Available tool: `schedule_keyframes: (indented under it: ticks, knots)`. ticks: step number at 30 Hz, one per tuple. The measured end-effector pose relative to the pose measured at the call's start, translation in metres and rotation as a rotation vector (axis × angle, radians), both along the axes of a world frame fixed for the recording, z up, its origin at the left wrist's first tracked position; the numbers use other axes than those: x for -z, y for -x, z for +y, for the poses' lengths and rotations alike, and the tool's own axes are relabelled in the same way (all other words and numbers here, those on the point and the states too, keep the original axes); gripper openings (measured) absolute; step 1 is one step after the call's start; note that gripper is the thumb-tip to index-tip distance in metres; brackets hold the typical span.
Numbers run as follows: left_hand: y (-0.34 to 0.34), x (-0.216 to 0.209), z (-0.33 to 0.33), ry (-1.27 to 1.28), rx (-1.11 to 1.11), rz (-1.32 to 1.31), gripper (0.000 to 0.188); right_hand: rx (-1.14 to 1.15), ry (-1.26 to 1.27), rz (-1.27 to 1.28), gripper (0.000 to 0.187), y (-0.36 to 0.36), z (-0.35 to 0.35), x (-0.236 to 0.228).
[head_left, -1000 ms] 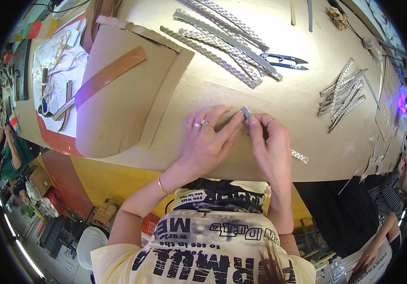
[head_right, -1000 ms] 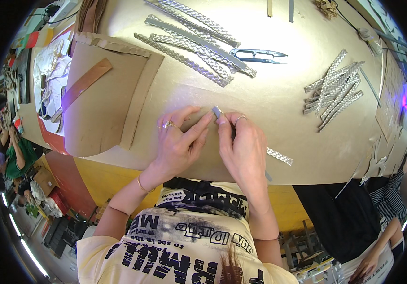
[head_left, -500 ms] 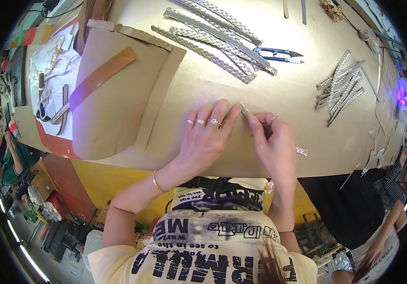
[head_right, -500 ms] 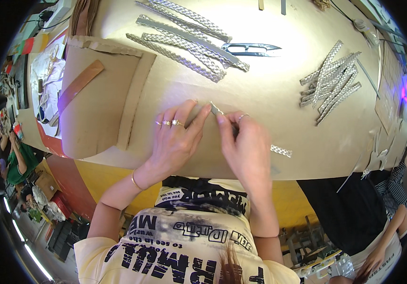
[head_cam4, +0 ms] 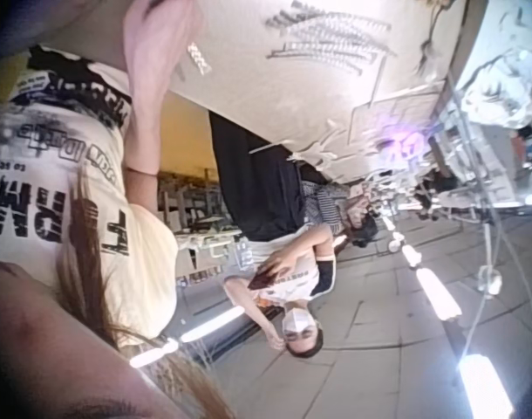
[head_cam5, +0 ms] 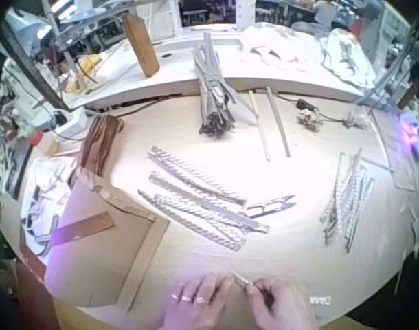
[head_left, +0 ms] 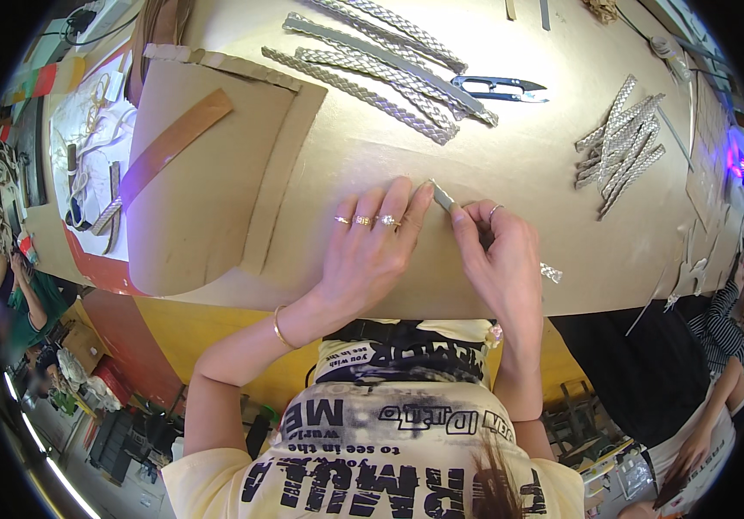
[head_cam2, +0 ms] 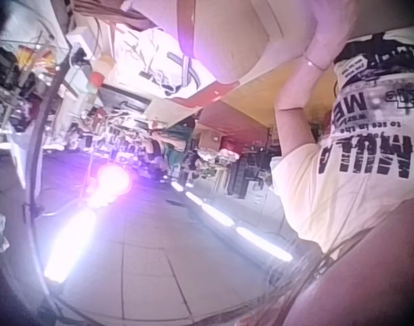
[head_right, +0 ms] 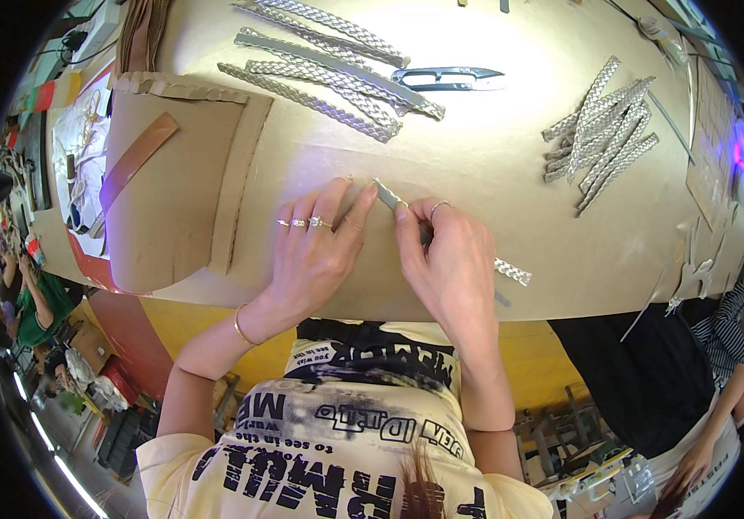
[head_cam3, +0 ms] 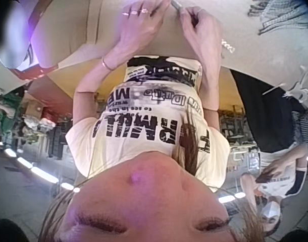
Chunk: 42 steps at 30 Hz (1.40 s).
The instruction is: The person repeatedly picks up braided silver trims and flat strips, aligns them on a worktable, and uses a utility knife to trim the ends. They also retrieve a glue bottle and apply adhesive to the strips before setting them aside.
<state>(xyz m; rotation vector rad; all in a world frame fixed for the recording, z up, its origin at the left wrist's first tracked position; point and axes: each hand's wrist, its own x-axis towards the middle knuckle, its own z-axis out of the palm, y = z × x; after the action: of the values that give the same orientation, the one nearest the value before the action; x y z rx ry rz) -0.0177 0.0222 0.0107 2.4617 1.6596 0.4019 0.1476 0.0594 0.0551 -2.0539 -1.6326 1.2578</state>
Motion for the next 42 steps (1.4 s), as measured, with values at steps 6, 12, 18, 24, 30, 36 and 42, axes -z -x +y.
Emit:
schedule_keyframes:
  ticks: [6, 12, 18, 24, 30, 36, 42]
  knots:
    - [-0.001, -0.002, 0.000, -0.048, -0.016, 0.011, 0.051, 0.006, 0.022, -0.019, 0.023, 0.001, 0.002, 0.001]
    - [-0.003, -0.001, -0.001, -0.050, 0.199, -0.036, 0.044, -0.028, -0.013, -0.034, 0.024, 0.001, 0.002, 0.002]
    - [-0.003, 0.002, 0.000, 0.156, 0.234, -0.029, 0.055, 0.001, 0.054, -0.020, 0.025, -0.017, -0.007, -0.002]
    - [-0.005, -0.001, 0.000, 0.181, 0.216, -0.084, 0.057, -0.002, 0.049, 0.026, 0.022, -0.033, -0.013, -0.005]
    - [-0.001, -0.004, 0.004, 0.215, 0.238, -0.112, 0.057, -0.015, 0.040, -0.001, 0.021, -0.030, -0.012, -0.005]
    - [0.000, -0.004, 0.004, 0.197, 0.304, -0.009, 0.053, -0.046, 0.053, -0.055, 0.021, -0.028, -0.009, -0.007]
    - [-0.011, -0.003, 0.001, 0.182, 0.276, -0.013, 0.060, -0.040, 0.003, -0.131, 0.023, -0.025, -0.014, -0.004]
